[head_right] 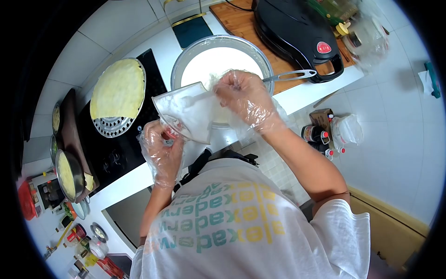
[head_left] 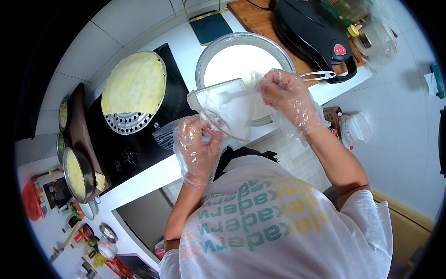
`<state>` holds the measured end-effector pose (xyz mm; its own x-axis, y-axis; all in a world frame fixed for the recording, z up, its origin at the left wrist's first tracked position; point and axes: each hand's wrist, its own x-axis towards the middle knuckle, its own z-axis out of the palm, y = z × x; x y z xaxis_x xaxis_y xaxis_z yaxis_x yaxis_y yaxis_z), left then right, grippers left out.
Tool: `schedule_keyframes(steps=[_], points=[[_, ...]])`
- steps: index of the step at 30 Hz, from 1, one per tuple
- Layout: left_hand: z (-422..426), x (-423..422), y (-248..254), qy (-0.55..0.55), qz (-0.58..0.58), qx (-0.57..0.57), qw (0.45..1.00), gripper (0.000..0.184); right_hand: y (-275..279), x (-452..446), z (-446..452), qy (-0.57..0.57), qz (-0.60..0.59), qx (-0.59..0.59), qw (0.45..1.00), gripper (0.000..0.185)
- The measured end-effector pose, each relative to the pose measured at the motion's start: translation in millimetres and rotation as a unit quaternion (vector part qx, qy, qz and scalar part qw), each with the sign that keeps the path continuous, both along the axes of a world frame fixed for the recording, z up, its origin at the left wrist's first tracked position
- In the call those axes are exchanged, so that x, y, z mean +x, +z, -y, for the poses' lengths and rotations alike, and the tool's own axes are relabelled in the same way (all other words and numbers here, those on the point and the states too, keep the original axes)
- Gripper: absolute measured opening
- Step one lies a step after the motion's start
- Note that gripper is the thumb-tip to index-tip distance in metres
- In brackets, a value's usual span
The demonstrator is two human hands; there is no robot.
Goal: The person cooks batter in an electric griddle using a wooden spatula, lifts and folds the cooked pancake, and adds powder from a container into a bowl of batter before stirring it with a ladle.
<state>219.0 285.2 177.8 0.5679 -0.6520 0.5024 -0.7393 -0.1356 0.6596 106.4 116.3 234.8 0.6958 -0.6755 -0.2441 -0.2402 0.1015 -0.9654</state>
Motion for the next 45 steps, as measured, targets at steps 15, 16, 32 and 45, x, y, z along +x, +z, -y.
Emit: schedule_keyframes(steps=[15, 16, 32, 45], points=[[-27.9, 6.2, -1.9, 0.124, -0.024, -0.031, 0.991, 0.027, -5.5, -21.9, 66.5, -0.130, 0.057, -0.132, 0.981, 0.013], [-30.4, 6.5, -2.4, 0.127, -0.030, -0.035, 0.991, 0.026, -8.0, -23.1, 70.5, -0.138, 0.059, -0.144, 0.978, 0.013], [-24.7, -8.1, -6.8, 0.095, -0.006, -0.021, 0.995, 0.032, 27.1, -26.8, 36.0, -0.032, 0.041, -0.145, 0.988, 0.008], [-18.3, -23.7, -5.1, 0.049, 0.017, -0.015, 0.999, 0.034, 1.9, -3.0, -18.0, 0.114, 0.049, -0.184, 0.975, 0.007]])
